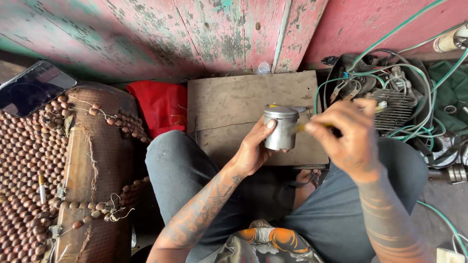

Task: Cleaning a motorcycle piston using a small hand tool to scrape off debris and carbon buildup

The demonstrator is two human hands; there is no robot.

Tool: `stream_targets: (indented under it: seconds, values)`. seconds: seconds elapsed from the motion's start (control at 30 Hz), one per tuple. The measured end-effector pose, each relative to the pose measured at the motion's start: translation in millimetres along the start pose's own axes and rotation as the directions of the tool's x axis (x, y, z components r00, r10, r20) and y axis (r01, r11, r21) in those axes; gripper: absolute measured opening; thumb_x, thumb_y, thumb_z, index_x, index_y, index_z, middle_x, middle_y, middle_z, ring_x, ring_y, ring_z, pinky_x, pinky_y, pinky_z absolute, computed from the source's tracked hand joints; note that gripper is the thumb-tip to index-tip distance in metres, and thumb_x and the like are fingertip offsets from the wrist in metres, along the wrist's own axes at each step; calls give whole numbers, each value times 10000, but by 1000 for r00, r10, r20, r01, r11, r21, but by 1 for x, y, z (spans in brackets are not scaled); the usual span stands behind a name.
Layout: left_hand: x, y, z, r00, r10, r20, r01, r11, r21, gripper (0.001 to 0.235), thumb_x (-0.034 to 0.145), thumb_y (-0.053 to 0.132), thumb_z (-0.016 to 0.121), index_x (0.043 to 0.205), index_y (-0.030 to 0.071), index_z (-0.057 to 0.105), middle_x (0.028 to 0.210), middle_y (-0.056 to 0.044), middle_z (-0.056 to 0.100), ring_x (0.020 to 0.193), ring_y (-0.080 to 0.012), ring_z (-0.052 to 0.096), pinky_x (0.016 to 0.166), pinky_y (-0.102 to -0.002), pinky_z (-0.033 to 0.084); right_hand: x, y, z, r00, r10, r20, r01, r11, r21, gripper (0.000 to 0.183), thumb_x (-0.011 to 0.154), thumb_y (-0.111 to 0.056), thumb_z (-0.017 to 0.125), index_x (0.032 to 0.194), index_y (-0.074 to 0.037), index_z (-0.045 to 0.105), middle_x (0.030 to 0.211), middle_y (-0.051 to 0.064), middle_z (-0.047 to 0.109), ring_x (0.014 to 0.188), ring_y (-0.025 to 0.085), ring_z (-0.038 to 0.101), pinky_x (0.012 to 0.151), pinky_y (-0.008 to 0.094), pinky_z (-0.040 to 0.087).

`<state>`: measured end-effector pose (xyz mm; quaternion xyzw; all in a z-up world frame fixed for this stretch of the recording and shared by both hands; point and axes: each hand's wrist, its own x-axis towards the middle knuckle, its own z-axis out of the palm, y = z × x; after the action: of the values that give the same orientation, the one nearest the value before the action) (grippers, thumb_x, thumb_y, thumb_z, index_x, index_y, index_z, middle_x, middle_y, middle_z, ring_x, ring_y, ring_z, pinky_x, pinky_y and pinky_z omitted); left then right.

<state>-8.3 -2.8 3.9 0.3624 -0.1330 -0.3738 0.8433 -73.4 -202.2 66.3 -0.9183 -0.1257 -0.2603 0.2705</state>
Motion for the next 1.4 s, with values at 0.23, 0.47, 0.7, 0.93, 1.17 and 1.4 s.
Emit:
stream_targets:
  seconds: [0.23,0.47,0.7,0.93,1.17,1.4]
  values:
    - [-4,-9,-7,998,-39,-39,41,998,55,524,914,218,599,1390,57,450,1097,-123,609,926,-235,608,822,-383,551,-1,5,-3,996,16,-86,-28,990,-137,206,1033,-233,740,876,-103,709,861,41,688,825,241,635,979,413,292]
    - [-6,-8,-11,997,-77,-1,76,987,144,494,858,215,597,1300,84,418,1078,-77,539,970,-201,541,895,-341,460,-2,5,-2,999,-20,-48,15,995,-101,170,992,-208,772,861,-108,732,855,25,706,834,214,654,1009,405,290]
    - [-9,3,-2,996,-88,-22,90,947,309,532,846,238,575,1329,105,399,1111,-44,506,1026,-153,484,941,-358,464,-1,-1,-3,995,-86,-44,77,983,-168,203,1022,-263,735,894,-108,713,867,21,694,773,227,605,941,418,276]
    - [-8,3,2,999,-51,-16,53,929,367,483,856,222,589,1284,108,396,1082,-30,458,993,-136,449,891,-337,477,-1,-4,-6,985,-160,-58,132,933,-336,200,1007,-312,798,908,-146,745,875,3,715,795,248,606,928,451,297]
    - [-10,6,3,1000,6,29,-18,897,442,563,873,283,580,1365,96,381,1189,-60,475,1055,-166,462,886,-340,482,2,-7,-9,984,-171,-42,158,964,-216,192,999,-272,754,865,-145,702,846,-24,707,728,204,583,915,415,271]
    - [-11,9,6,996,75,46,-88,833,547,582,848,264,561,1371,79,385,1125,-62,465,994,-173,442,857,-336,423,2,-8,-12,986,-158,-54,138,953,-269,195,999,-292,771,886,-145,714,846,1,698,762,238,594,921,450,280]
